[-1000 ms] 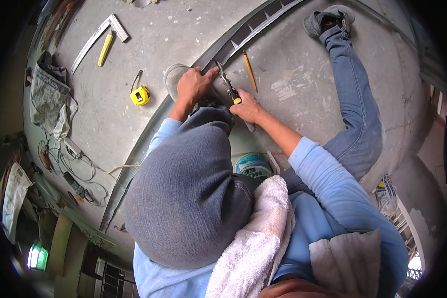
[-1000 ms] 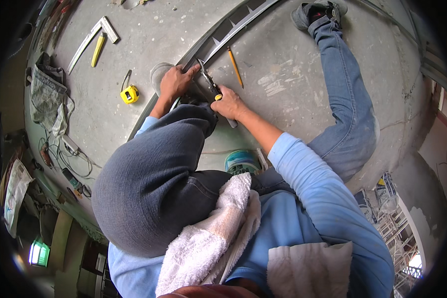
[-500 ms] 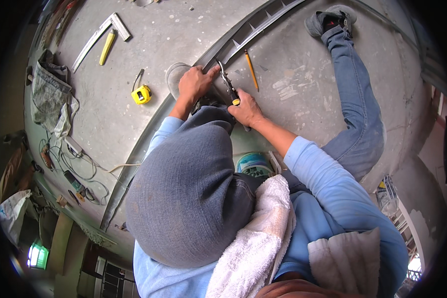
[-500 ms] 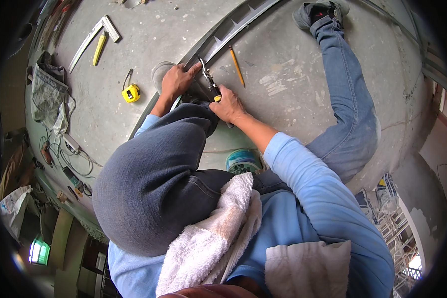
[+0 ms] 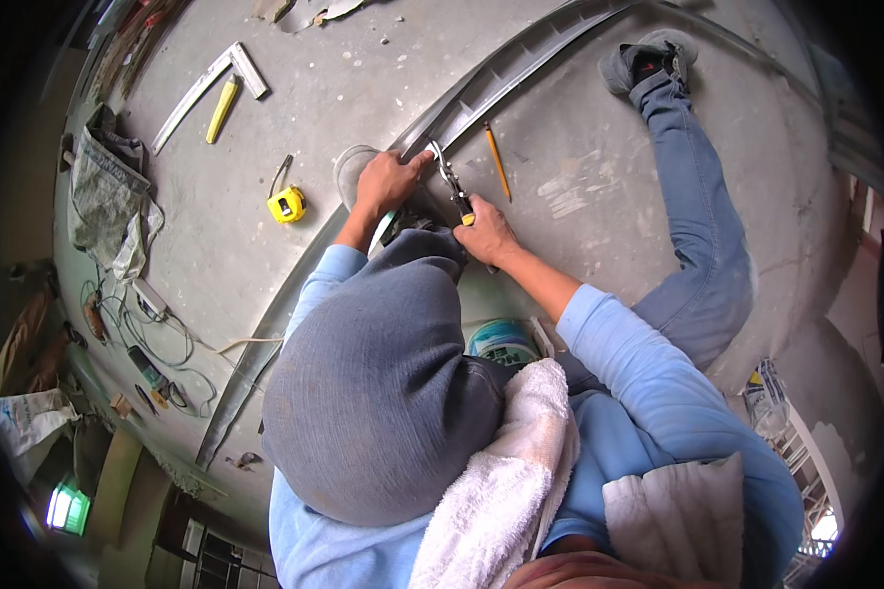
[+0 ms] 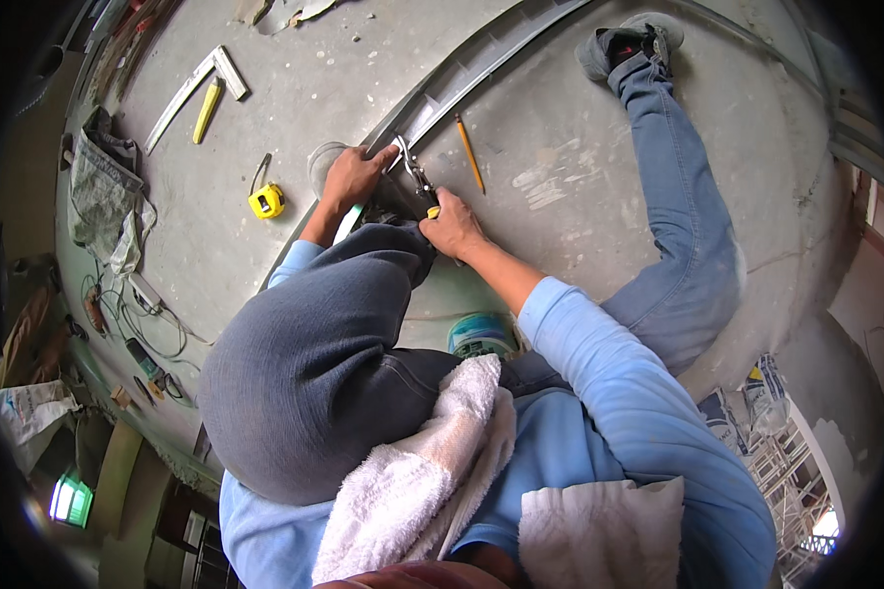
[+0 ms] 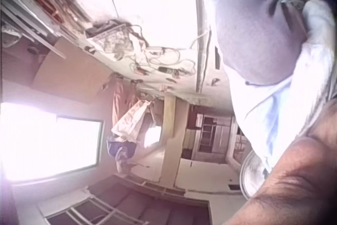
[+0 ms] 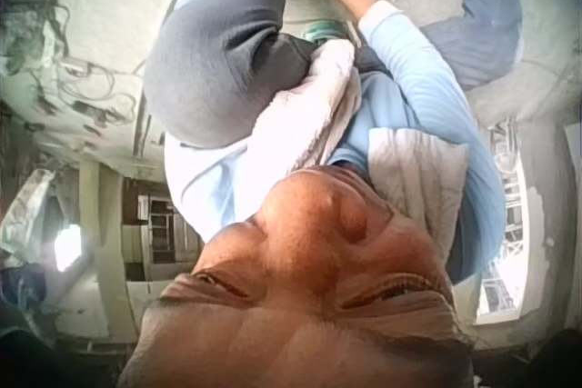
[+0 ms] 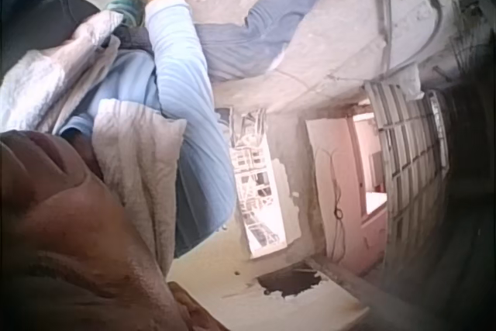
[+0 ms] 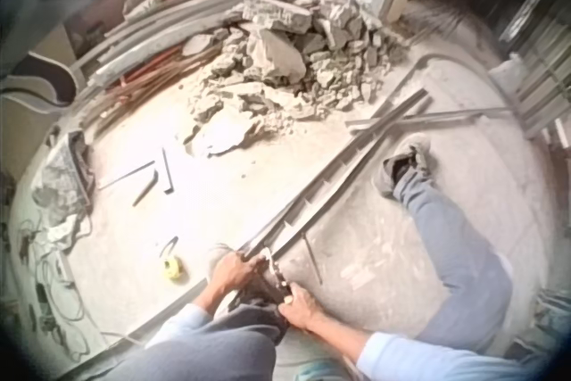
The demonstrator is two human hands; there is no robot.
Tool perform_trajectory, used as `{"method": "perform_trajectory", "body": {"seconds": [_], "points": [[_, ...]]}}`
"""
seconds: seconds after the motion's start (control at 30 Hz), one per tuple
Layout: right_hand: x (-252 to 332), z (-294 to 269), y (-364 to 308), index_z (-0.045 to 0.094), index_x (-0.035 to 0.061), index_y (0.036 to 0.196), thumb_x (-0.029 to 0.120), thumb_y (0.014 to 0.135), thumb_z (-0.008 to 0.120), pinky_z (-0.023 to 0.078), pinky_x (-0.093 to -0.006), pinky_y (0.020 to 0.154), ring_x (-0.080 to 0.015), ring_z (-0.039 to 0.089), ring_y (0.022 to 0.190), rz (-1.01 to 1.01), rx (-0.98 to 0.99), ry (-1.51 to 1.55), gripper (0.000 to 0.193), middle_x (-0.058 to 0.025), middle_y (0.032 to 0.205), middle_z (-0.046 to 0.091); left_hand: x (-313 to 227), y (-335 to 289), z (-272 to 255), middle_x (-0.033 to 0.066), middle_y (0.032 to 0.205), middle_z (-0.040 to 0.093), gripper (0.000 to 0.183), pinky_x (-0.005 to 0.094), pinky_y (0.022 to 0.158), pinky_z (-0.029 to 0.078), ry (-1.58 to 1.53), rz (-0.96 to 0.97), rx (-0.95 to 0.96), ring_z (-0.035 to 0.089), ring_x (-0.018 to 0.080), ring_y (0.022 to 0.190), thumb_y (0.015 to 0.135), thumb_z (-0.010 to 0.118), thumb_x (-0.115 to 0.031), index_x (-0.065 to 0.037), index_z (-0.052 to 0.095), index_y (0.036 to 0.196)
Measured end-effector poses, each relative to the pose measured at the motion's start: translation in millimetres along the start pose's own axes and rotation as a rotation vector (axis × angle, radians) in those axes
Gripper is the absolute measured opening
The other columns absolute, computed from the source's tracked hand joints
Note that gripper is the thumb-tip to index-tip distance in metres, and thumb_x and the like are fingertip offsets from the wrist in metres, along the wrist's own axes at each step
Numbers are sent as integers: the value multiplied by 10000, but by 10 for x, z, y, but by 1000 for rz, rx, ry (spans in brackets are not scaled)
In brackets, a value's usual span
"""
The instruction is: The person sits on the floor and uses tin snips to cut notches into a long metal strip. They measure and mark the strip with a tape measure and pencil, then cut along the marks to create evenly spaced notches.
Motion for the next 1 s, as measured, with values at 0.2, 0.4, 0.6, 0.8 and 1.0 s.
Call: {"method": "perform_trajectory", "body": {"seconds": [0.2, 0.4, 0.6, 0.8, 1.0], "points": [[-321, 37, -129, 470, -47, 1387, 247, 741, 701, 459, -450, 1056, -416, 586, 1239, 337, 355, 473, 746, -302, 1288, 603, 71, 0, -34, 275, 944, 730, 574, 474, 850, 530, -233, 52, 21, 712, 430, 906, 967, 611, -547, 5, 767, 1004], [-331, -67, -205, 404, 120, 1524, 248, 696, 739, 468, -435, 1034, -389, 585, 1156, 133, 101, 72, 902, -237, 1198, 600, 257, 43, -117, 206, 919, 728, 331, 373, 849, 519, -379, 199, 126, 700, 302, 892, 930, 582, -266, 0, 763, 1007], [-145, -484, -230, 405, 181, 1542, 327, 711, 772, 326, -540, 1153, -430, 416, 1352, 64, -96, -419, 920, -226, 1380, 480, 391, 49, -226, 144, 899, 728, 352, 350, 836, 515, -513, 175, 183, 682, 221, 868, 965, 585, -277, 34, 729, 1044], [-53, -516, -116, 542, 102, 1430, 556, 704, 860, 349, -522, 1113, -397, 450, 1323, -236, -272, -454, 914, -207, 1412, 499, 306, 38, -249, 158, 949, 751, 384, 364, 828, 525, -374, 166, 161, 702, 228, 880, 987, 598, -307, 47, 716, 1079], [111, -216, 871, 713, 16, 1185, 373, 871, 800, 518, -382, 891, -259, 668, 969, -249, -192, 299, 483, -148, 1031, 727, 222, -70, -244, 147, 943, 735, 374, 354, 845, 516, -402, 205, 179, 674, 202, 901, 1018, 605, -293, 60, 700, 1099]]}}
Point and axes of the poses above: each hand's wrist, its own y-axis towards the middle knuckle, its own z-axis out of the palm, x = y × z, the point moved 1 cm from there along y, towards the middle knuckle
